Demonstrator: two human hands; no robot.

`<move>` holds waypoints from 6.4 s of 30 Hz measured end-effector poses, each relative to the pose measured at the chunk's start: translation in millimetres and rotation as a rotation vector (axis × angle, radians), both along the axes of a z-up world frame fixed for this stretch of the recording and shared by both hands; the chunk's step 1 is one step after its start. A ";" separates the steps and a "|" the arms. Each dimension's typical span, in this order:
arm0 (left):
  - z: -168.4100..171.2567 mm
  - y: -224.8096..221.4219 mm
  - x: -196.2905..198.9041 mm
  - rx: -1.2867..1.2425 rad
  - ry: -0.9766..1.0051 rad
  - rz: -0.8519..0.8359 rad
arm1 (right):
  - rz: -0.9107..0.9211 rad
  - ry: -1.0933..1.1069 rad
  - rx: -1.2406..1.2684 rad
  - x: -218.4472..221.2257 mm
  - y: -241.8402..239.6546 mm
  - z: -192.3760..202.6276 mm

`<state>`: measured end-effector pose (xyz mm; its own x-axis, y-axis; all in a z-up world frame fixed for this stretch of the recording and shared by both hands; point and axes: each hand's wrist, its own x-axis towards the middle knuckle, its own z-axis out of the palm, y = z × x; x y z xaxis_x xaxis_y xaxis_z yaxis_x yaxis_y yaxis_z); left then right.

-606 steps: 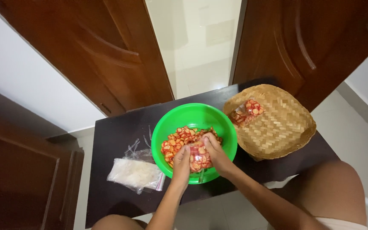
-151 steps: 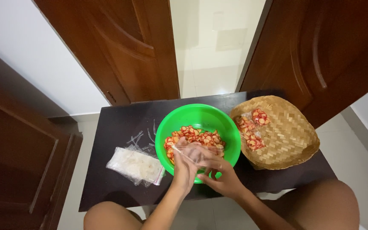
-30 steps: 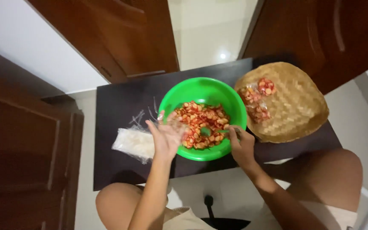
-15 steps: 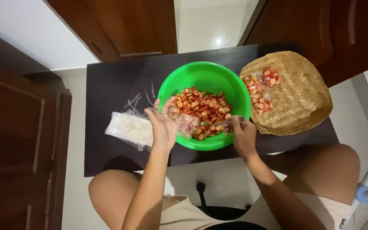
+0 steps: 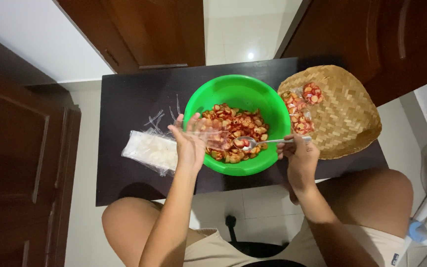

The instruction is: A person is scooping sliced food items from a green bowl into small plastic bags using a spoon while sitting on the floor.

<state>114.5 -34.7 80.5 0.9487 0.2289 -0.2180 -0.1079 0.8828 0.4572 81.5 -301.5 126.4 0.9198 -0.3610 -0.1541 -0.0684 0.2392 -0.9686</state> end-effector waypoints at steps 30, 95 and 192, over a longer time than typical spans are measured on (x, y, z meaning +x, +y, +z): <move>23.6 -36.0 -14.4 0.063 0.052 -0.074 | 0.181 -0.198 -0.115 -21.0 56.0 46.1; 50.1 -47.7 -38.0 -0.309 0.025 -0.081 | 0.109 -0.142 -0.059 -16.8 71.4 30.4; 51.1 -41.7 -24.8 -0.118 0.229 -0.015 | 0.065 -0.155 -0.064 -27.5 50.3 53.5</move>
